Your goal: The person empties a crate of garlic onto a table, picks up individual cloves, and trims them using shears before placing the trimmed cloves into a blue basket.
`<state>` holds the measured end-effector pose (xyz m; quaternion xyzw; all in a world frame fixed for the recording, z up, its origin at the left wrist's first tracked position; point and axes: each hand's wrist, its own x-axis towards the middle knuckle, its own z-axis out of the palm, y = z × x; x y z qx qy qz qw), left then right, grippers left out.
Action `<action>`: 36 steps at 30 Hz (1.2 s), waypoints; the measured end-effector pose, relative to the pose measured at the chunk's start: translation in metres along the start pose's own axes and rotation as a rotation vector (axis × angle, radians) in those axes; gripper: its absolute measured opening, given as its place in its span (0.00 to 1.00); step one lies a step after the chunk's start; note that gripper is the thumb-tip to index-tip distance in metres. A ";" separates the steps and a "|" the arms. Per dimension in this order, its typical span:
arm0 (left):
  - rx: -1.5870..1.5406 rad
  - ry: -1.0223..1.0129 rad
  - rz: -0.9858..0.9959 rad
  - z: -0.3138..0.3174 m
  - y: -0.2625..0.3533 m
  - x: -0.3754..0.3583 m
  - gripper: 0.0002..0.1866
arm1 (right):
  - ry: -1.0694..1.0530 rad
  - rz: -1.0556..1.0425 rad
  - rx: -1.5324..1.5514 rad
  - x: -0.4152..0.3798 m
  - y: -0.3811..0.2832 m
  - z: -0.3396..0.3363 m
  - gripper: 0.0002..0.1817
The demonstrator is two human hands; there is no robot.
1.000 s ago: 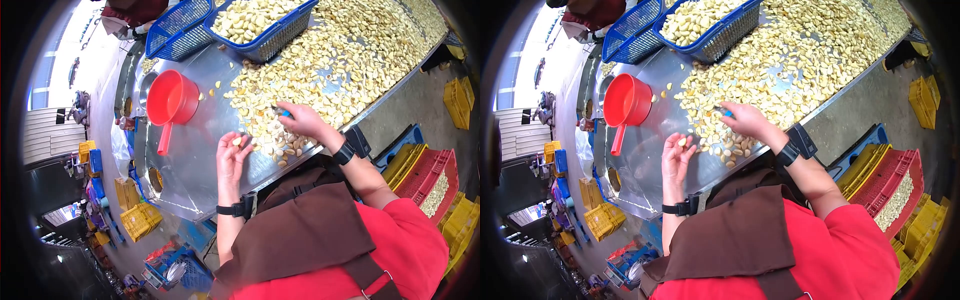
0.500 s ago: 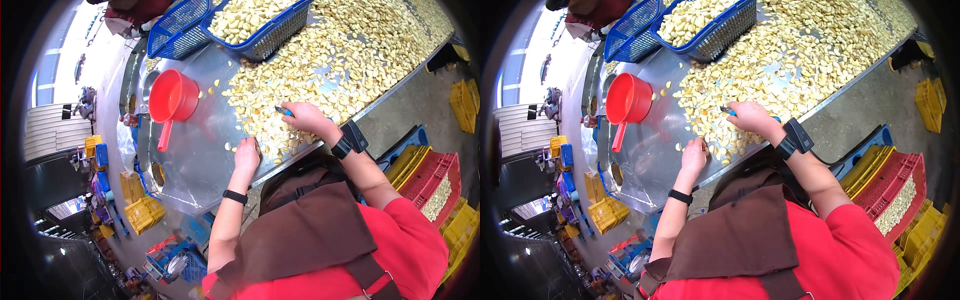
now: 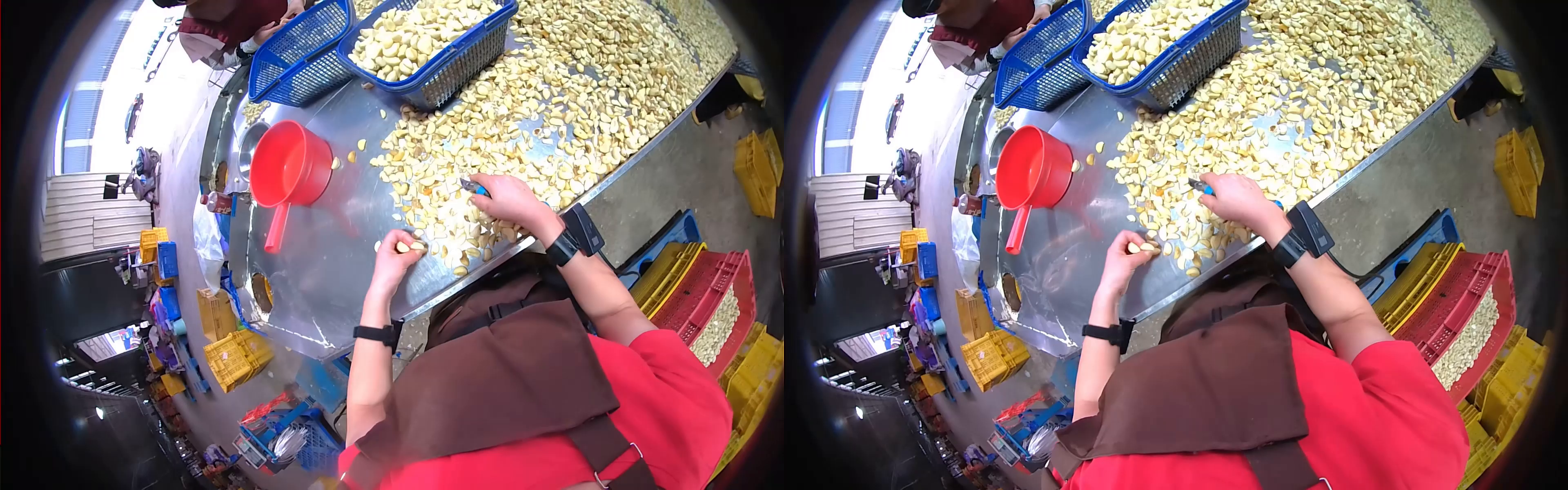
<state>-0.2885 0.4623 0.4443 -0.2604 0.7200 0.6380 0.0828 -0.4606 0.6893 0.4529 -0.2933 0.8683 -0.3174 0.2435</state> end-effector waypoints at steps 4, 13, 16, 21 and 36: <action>-0.691 -0.149 -0.072 -0.009 0.013 -0.013 0.14 | -0.020 0.030 -0.052 0.001 -0.006 0.006 0.23; -0.938 -0.226 -0.062 -0.025 0.019 -0.013 0.14 | -0.070 0.048 0.002 0.007 -0.039 0.009 0.23; -0.954 -0.203 -0.101 -0.031 0.018 -0.006 0.13 | -0.042 0.056 0.007 0.003 -0.038 0.007 0.24; -1.051 -0.215 -0.078 -0.010 0.031 0.011 0.15 | -0.099 -0.093 0.263 -0.012 -0.074 0.015 0.28; -0.909 -0.225 0.075 -0.014 0.033 0.010 0.14 | -0.156 0.001 0.785 -0.015 -0.092 0.039 0.24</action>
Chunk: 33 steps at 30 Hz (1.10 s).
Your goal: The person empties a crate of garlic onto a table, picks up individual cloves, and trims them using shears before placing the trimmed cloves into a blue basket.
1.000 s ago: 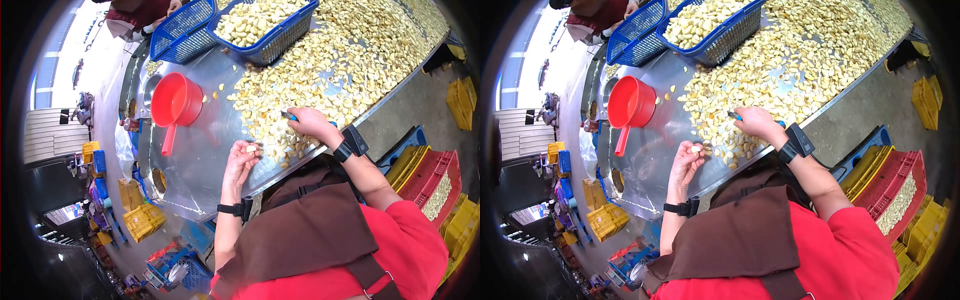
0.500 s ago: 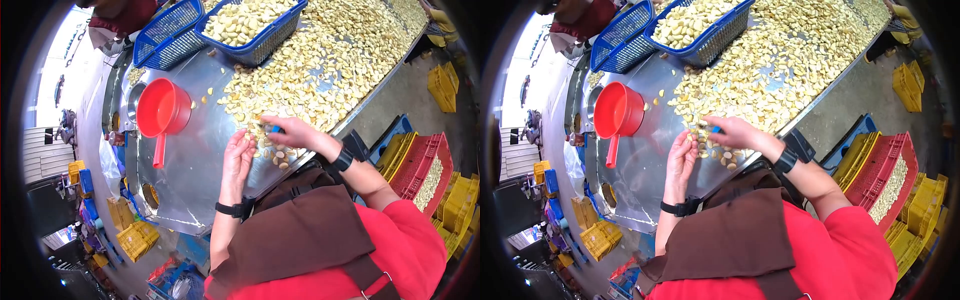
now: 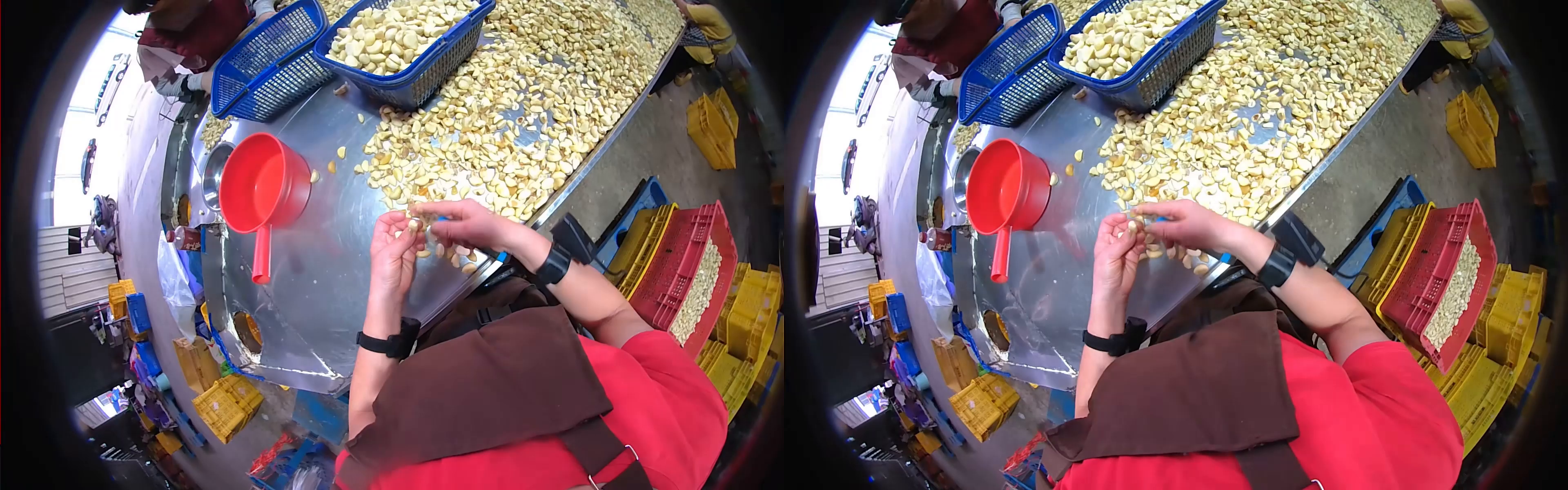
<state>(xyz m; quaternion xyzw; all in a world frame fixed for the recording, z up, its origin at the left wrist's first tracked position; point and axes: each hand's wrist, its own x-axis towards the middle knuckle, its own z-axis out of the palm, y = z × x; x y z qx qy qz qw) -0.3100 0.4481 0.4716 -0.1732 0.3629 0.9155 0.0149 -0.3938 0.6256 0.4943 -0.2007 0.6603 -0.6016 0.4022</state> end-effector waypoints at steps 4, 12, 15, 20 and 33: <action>-0.142 -0.113 -0.102 -0.009 0.023 -0.007 0.09 | 0.216 0.105 0.047 0.013 0.011 -0.033 0.26; 0.952 0.199 0.123 -0.017 0.003 0.072 0.12 | 0.178 0.283 -1.197 0.005 0.019 -0.053 0.16; 1.759 0.147 0.332 -0.004 -0.024 0.109 0.14 | 0.015 0.008 -1.134 -0.002 0.040 -0.016 0.16; 1.298 0.233 0.009 -0.002 -0.022 0.102 0.11 | -0.142 0.097 -0.937 -0.006 0.016 -0.034 0.20; -0.158 0.243 -0.133 0.053 -0.018 0.052 0.09 | 0.076 -0.304 -0.458 0.022 -0.003 -0.074 0.27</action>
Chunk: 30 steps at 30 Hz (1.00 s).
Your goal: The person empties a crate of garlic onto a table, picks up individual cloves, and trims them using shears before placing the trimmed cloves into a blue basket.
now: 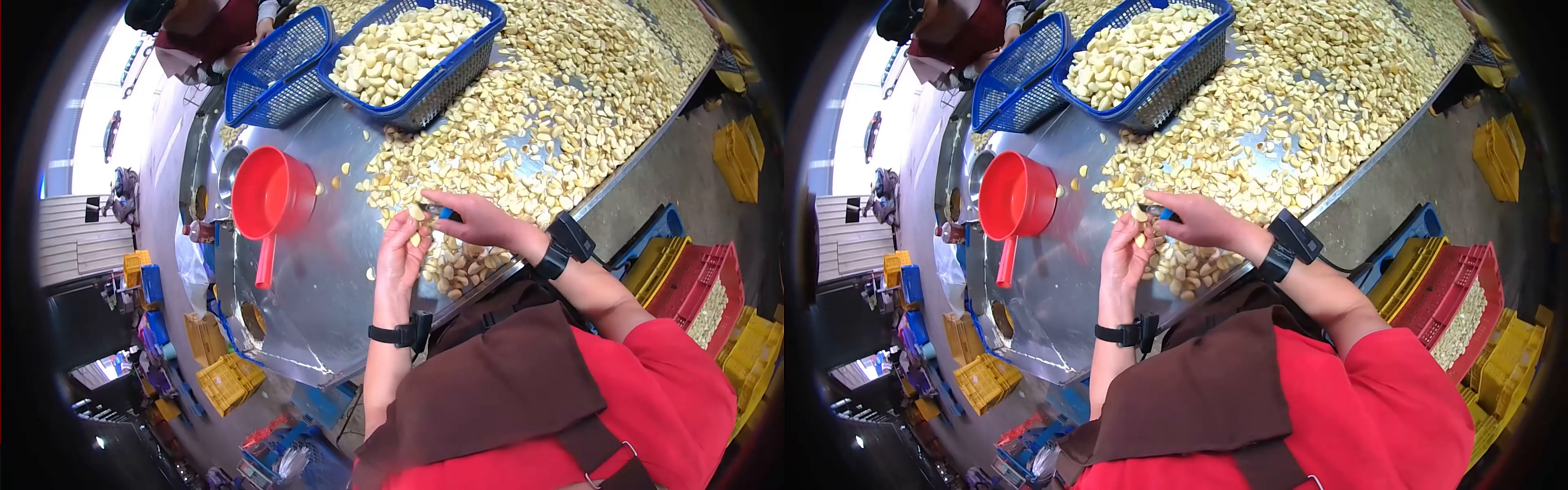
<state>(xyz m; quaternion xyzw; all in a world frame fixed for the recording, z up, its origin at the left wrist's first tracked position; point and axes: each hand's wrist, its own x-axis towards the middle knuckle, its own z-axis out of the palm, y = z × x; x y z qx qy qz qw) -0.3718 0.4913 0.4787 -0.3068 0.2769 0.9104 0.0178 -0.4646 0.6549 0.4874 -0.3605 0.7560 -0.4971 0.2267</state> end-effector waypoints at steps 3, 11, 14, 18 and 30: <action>0.121 -0.027 0.133 -0.003 -0.007 0.000 0.09 | 0.014 -0.095 -0.009 0.000 -0.003 0.005 0.27; 0.856 0.204 0.525 0.015 -0.015 0.002 0.05 | -0.166 0.028 -0.110 0.002 -0.001 -0.012 0.29; 0.922 0.197 0.627 0.019 -0.017 0.005 0.05 | -0.074 -0.042 -0.079 0.003 0.007 -0.009 0.28; 0.989 0.216 0.618 0.012 -0.019 0.007 0.07 | 0.089 -0.215 -0.061 0.007 0.032 0.001 0.25; 0.707 0.426 0.252 -0.064 0.041 0.003 0.09 | -0.342 0.311 -0.709 0.006 0.062 -0.048 0.32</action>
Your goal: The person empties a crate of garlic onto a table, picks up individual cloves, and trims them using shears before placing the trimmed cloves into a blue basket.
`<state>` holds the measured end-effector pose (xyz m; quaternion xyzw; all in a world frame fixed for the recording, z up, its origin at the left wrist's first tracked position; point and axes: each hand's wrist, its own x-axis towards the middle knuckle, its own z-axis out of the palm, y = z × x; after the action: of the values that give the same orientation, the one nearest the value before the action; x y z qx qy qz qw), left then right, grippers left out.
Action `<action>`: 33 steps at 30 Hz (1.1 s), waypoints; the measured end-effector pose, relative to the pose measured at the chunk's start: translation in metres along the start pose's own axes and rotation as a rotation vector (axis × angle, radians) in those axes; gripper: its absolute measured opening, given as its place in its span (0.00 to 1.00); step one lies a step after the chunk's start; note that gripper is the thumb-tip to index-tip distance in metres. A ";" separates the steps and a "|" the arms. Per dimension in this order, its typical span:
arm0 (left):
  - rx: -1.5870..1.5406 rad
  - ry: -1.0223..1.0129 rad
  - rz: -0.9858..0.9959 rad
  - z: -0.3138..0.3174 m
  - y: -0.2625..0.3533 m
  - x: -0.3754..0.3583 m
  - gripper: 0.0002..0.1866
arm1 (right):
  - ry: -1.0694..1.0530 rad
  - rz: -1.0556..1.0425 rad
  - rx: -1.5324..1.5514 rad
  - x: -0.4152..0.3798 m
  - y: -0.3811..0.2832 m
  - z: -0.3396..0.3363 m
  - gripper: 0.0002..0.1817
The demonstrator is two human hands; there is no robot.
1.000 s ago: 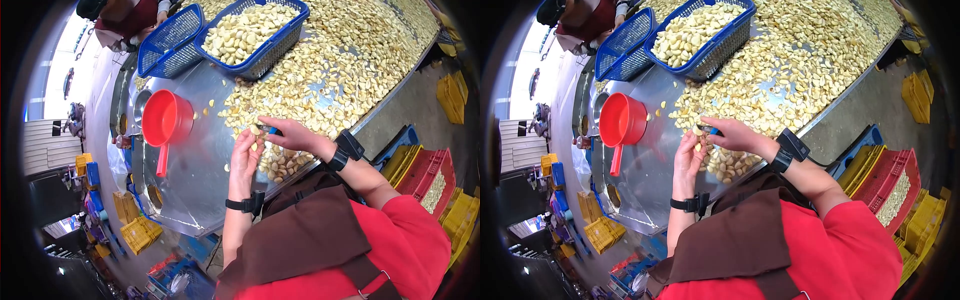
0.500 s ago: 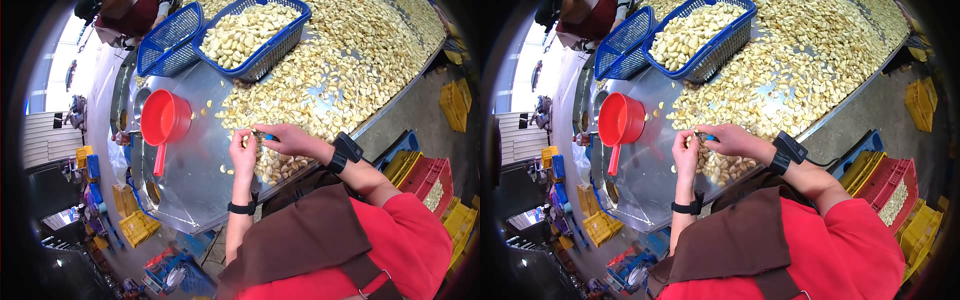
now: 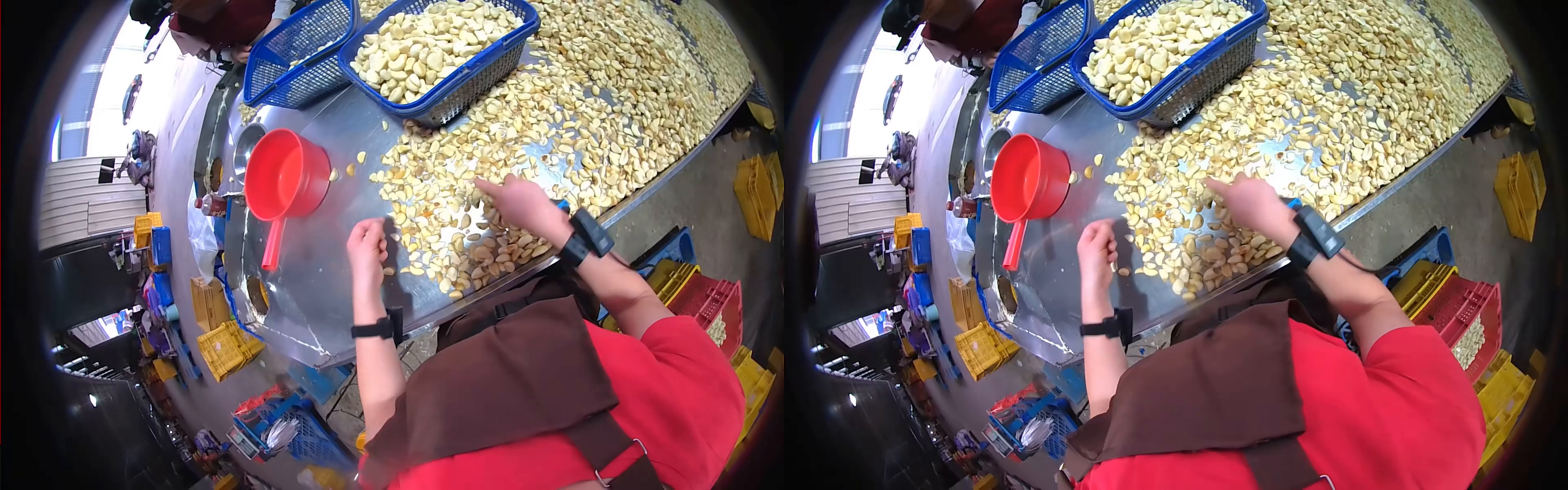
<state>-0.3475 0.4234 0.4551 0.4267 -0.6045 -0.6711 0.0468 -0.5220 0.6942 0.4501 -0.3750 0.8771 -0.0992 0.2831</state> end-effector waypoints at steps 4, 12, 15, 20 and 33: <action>1.037 0.130 0.395 0.036 -0.023 0.020 0.12 | 0.033 -0.120 0.105 -0.015 -0.044 0.009 0.25; -0.161 -0.142 -0.061 0.019 -0.014 0.015 0.12 | -0.014 -0.127 0.420 -0.012 -0.034 0.002 0.26; -0.536 -0.288 -0.085 0.030 0.005 -0.012 0.13 | 0.153 -0.127 0.492 -0.006 -0.031 0.004 0.26; -0.781 -0.345 -0.104 0.031 0.005 -0.027 0.15 | 0.187 -0.191 0.518 -0.001 -0.036 0.009 0.26; -0.425 -0.039 0.001 0.014 -0.014 -0.021 0.11 | 0.172 -0.049 0.443 -0.008 -0.016 -0.007 0.23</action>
<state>-0.3368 0.4501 0.4521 0.3940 -0.4504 -0.7915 0.1245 -0.5124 0.6884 0.4652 -0.3150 0.8455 -0.3277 0.2802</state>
